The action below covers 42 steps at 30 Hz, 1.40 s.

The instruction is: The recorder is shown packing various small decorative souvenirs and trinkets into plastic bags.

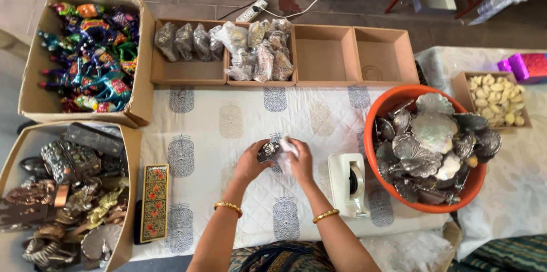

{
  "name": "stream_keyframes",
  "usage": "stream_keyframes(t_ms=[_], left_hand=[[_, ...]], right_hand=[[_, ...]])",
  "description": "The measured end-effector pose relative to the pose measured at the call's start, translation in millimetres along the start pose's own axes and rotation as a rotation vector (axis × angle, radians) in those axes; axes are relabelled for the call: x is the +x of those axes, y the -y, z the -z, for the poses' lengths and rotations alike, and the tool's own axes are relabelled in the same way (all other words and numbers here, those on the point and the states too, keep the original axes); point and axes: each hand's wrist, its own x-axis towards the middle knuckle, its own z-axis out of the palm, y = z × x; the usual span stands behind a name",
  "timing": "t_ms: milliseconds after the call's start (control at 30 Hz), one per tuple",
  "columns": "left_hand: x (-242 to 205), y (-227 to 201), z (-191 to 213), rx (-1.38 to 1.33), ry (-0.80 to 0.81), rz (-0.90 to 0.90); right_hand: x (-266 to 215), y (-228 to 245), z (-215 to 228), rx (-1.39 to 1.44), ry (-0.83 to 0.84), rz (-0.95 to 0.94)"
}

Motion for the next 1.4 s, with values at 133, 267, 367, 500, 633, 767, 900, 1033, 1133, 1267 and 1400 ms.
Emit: stream_keyframes(t_ms=[133, 267, 367, 500, 633, 767, 900, 1033, 1133, 1267, 1400], left_hand=[[4.6, 26.1, -17.4, -0.052, -0.074, 0.059], [9.6, 36.0, -15.1, -0.072, -0.038, 0.065], [13.9, 46.9, -12.2, -0.096, -0.020, 0.039], [19.5, 72.6, -5.5, -0.361, 0.006, 0.132], [10.6, 87.0, 4.4, -0.578, -0.023, 0.233], [0.4, 118.6, -2.7, -0.906, -0.001, 0.350], [-2.5, 149.4, -18.1, -1.009, 0.003, 0.291], [-1.6, 129.1, -8.4, -1.026, 0.004, 0.384], [-4.4, 128.0, -8.9, -0.968, 0.015, 0.375], [-3.4, 119.1, -8.6, -0.875, 0.004, 0.340], [-3.8, 112.9, -5.3, -0.830, -0.019, 0.376]], right_hand=[[-6.3, 12.4, -20.4, 0.022, 0.029, 0.051], [-1.0, 26.5, -8.1, -0.232, 0.173, 0.132], [7.2, 28.3, 3.2, -0.438, 0.237, 0.163], [14.6, 30.8, 20.0, -0.503, 0.186, 0.020], [16.9, 1.0, 12.3, -0.230, 0.091, -0.057], [23.4, 6.3, 0.1, 0.028, 0.171, -0.160], [38.9, 44.5, -8.6, 0.044, 0.451, -0.132], [48.1, 57.3, -27.9, -0.157, 0.666, -0.130], [48.4, 73.6, -23.8, -0.444, 0.737, -0.003], [48.3, 87.0, -16.5, -0.582, 0.758, 0.153], [47.5, 91.1, -26.2, -0.420, 0.711, 0.191]])
